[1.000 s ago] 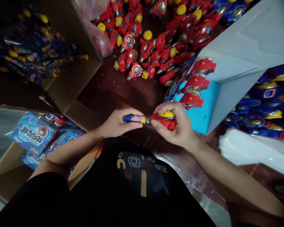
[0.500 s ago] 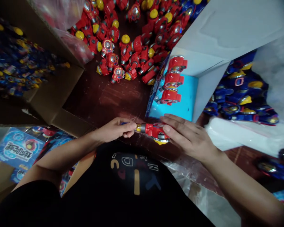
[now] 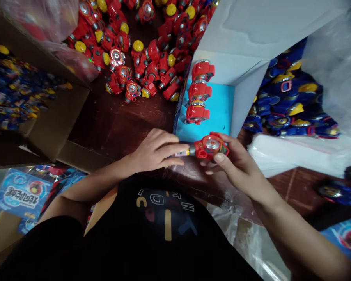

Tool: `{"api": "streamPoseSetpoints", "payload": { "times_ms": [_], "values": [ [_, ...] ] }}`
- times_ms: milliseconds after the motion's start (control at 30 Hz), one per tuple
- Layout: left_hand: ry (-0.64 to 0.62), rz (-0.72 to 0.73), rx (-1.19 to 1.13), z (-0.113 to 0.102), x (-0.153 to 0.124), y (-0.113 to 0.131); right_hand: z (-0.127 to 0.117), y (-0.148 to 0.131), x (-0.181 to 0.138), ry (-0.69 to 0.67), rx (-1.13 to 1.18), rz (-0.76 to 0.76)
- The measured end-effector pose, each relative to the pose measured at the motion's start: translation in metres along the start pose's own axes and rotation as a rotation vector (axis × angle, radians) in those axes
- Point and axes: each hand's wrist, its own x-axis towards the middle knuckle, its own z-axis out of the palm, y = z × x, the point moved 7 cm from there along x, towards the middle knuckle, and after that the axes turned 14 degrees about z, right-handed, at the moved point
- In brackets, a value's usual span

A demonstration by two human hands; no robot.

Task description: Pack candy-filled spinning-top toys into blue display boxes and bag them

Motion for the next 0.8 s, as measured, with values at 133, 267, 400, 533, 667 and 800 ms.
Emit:
{"api": "streamPoseSetpoints", "payload": {
  "times_ms": [133,267,400,533,667,800],
  "values": [
    [-0.094,-0.17,-0.076,0.007,0.041,-0.045,-0.021,-0.027,-0.006,0.368,-0.527,-0.272],
    [-0.197,-0.148,-0.164,0.042,0.069,-0.081,-0.017,-0.036,-0.001,0.294,-0.753,-0.399],
    [-0.17,-0.127,-0.216,0.062,0.068,-0.091,-0.017,-0.033,0.001,0.176,-0.817,-0.403],
    [-0.183,-0.191,-0.224,0.06,0.063,-0.09,-0.024,-0.033,-0.001,0.047,-0.687,-0.293],
    [-0.222,-0.13,-0.176,0.066,0.063,-0.091,-0.015,-0.039,0.004,-0.135,-0.692,-0.284],
    [-0.173,0.004,-0.054,0.07,0.062,-0.081,-0.006,-0.035,0.033,-0.124,-0.811,-0.38]
  ]
}}
